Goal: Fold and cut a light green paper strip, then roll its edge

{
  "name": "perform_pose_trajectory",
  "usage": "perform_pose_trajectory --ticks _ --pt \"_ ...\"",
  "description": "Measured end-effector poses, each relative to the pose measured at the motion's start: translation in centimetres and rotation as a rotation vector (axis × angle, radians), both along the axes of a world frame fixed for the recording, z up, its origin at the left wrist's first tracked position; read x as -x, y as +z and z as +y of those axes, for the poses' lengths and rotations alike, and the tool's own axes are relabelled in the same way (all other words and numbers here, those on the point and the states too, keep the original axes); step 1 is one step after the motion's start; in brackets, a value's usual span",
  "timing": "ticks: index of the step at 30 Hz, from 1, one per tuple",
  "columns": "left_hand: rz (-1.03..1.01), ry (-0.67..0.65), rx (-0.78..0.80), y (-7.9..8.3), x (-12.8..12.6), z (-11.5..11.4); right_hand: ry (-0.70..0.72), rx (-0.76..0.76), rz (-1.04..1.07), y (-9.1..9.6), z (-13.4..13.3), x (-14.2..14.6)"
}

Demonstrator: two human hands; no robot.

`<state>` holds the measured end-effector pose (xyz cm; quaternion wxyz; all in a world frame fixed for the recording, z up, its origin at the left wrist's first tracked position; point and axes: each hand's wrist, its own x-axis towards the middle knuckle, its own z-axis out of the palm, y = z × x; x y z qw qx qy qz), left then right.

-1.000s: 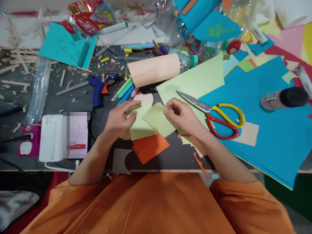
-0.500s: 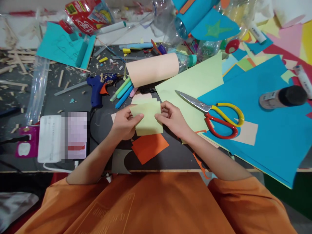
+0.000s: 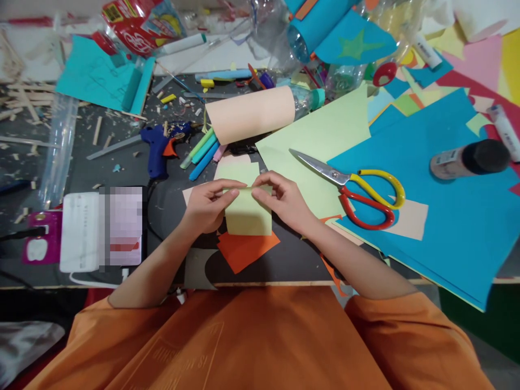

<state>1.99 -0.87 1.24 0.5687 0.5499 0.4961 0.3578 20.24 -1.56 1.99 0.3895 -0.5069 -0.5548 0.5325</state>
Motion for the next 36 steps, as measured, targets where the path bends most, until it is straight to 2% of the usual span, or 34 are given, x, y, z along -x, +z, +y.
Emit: perform_pose_trajectory --ticks 9,15,25,32,36 --pt "0.136 -0.027 -0.156 -0.8 0.4 -0.6 0.003 0.037 0.012 -0.1 -0.2 0.0" --pt "0.113 -0.019 -0.182 -1.0 0.5 -0.6 0.025 0.039 -0.002 -0.2 -0.2 0.0" --pt "0.037 -0.058 -0.021 -0.3 0.5 -0.3 -0.034 -0.012 -0.063 -0.4 -0.5 0.0" --pt "0.07 -0.034 -0.007 0.5 0.4 0.0 -0.04 -0.058 -0.111 -0.4 -0.7 -0.1" --pt "0.124 -0.043 -0.055 0.6 0.6 0.0 -0.04 -0.07 -0.112 -0.4 -0.6 -0.3"
